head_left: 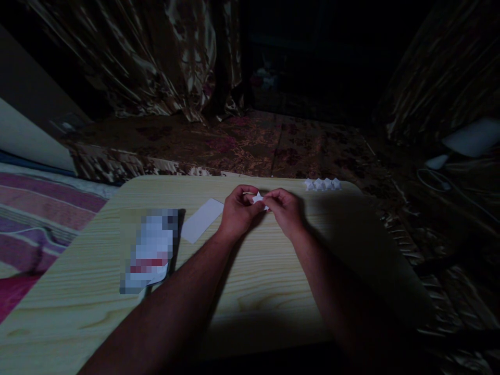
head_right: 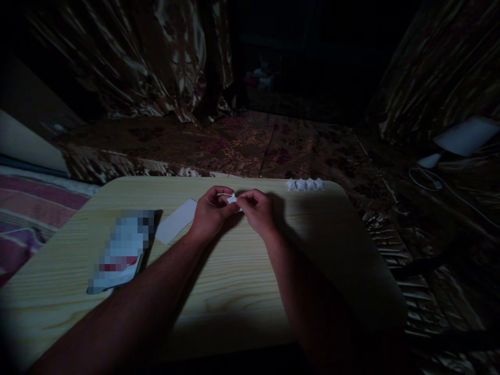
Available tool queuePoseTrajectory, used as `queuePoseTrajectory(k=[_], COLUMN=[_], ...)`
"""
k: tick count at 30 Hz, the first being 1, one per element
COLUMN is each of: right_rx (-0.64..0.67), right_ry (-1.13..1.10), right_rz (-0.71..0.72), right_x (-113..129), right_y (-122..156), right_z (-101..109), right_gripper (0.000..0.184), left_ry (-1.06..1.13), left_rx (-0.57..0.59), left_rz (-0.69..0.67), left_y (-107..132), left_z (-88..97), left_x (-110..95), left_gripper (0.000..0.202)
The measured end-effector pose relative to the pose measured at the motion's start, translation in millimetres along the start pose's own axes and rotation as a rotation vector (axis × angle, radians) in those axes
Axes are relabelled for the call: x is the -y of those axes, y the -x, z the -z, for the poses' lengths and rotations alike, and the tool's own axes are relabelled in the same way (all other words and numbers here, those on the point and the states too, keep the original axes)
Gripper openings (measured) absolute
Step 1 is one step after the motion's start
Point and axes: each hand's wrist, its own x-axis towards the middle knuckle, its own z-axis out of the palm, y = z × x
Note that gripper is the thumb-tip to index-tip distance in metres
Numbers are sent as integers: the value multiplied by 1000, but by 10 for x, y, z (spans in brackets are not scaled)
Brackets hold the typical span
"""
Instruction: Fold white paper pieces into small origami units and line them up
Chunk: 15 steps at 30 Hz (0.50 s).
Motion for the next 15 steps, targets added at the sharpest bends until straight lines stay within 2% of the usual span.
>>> queuePoseTrajectory(k=[15], right_rx=[-12], right_ry=[46], right_rz=[25], right_x=[2], right_y=[-2], right_z=[7], right_gripper=[13], left_ry=[-34], left_rx=[11], left_rz=[-16], left_y=[5], left_z=[-11], left_x=[15], left_gripper=[36])
